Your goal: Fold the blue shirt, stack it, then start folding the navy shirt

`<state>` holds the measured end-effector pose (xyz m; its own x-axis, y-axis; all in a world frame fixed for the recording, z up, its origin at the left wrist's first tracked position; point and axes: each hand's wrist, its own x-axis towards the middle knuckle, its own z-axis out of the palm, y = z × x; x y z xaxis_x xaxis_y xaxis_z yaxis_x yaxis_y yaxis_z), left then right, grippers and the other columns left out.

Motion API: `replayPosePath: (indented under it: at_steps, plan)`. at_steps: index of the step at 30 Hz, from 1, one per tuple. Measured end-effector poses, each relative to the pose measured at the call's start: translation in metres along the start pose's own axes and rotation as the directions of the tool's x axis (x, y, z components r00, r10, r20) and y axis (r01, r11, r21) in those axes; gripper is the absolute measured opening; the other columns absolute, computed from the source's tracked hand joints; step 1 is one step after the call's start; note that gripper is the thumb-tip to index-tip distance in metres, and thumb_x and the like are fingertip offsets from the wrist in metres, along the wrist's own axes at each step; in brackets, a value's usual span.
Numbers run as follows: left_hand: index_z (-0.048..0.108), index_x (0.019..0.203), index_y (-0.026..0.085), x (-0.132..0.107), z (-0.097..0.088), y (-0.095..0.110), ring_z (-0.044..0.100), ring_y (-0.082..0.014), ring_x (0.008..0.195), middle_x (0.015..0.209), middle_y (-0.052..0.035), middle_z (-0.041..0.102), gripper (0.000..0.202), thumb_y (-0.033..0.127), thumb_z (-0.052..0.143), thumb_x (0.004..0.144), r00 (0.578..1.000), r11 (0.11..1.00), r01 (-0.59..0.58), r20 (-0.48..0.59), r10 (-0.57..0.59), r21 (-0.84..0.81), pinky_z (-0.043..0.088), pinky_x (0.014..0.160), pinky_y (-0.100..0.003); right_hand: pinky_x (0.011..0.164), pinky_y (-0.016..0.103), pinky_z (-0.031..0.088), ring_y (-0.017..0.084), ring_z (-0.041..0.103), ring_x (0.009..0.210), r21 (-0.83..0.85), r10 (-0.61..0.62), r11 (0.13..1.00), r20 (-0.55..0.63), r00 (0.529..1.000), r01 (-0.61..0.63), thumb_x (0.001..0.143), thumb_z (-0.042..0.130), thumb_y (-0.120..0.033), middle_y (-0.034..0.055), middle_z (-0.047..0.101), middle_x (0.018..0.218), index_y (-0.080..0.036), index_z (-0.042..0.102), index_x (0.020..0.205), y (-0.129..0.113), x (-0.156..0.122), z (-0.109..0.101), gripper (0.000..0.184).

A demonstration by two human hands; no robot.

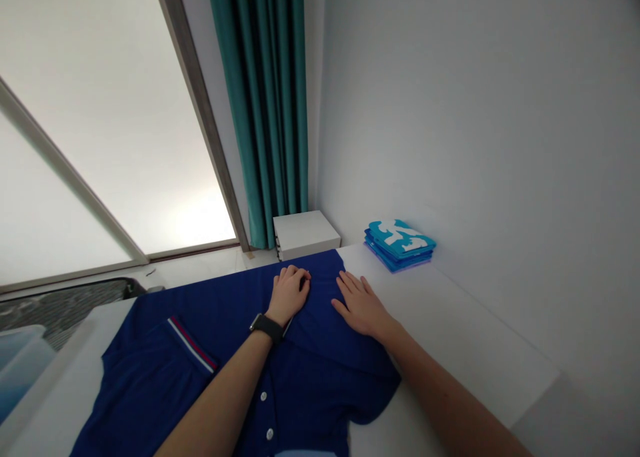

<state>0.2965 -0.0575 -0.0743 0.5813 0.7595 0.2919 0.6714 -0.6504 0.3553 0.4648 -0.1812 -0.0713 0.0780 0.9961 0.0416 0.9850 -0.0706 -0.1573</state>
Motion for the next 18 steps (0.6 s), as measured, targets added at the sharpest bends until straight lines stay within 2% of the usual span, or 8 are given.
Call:
replayPosePath:
  at_steps: [4,6,10,12,18]
  plan:
    - [0.063,0.097,0.024,-0.001,-0.005,0.004,0.053,-0.0246,0.103,0.107,-0.0058,0.06,0.015,0.031,0.053,0.09,1.0,0.997,-0.025,0.007,0.024,0.075,0.042,0.086,-0.039,0.119,0.046,0.012,0.023,0.016,0.146,0.006,-0.112,0.994,-0.036,0.993,0.112,0.098,0.026,-0.049,0.012,0.021,0.158,-0.01,0.026,0.151,-0.01,0.0,0.002,0.066]
    - [0.062,0.103,0.023,-0.002,-0.009,0.007,0.053,-0.0258,0.106,0.115,-0.0075,0.059,0.019,0.031,0.053,0.089,0.998,0.991,-0.065,0.016,0.063,0.119,0.043,0.088,-0.04,0.119,0.047,0.012,0.024,0.015,0.146,0.011,-0.128,0.992,-0.022,0.991,0.129,0.098,0.026,-0.05,0.0124,0.021,0.158,-0.01,0.026,0.151,-0.013,-0.001,0.003,0.067]
    - [0.054,0.127,0.022,-0.006,-0.01,0.015,0.044,-0.0259,0.128,0.142,-0.009,0.049,0.037,0.024,0.046,0.091,0.967,0.958,-0.254,0.048,0.249,0.135,0.038,0.102,-0.042,0.119,0.048,0.013,0.025,0.013,0.146,0.017,-0.128,0.992,0.012,0.992,0.128,0.097,0.025,-0.052,0.0139,0.021,0.157,-0.008,0.028,0.15,-0.013,-0.001,0.007,0.069]
    - [0.049,0.135,0.021,-0.011,-0.004,0.018,0.04,-0.0252,0.135,0.147,-0.0093,0.045,0.043,0.025,0.043,0.093,0.948,0.942,-0.316,0.076,0.309,0.111,0.033,0.109,-0.044,0.119,0.048,0.013,0.024,0.013,0.146,0.017,-0.13,0.991,0.017,0.991,0.13,0.098,0.024,-0.051,0.014,0.02,0.157,-0.007,0.027,0.15,-0.012,-0.001,0.009,0.069]
    - [0.043,0.142,0.023,-0.02,0.012,0.018,0.035,-0.0254,0.14,0.15,-0.0087,0.042,0.049,0.035,0.039,0.095,0.945,0.944,-0.312,0.138,0.296,0.107,0.026,0.114,-0.048,0.118,0.048,0.014,0.024,0.014,0.146,0.012,-0.127,0.992,0.001,0.992,0.127,0.098,0.023,-0.051,0.0133,0.02,0.157,-0.008,0.026,0.15,-0.011,0.0,0.011,0.068]
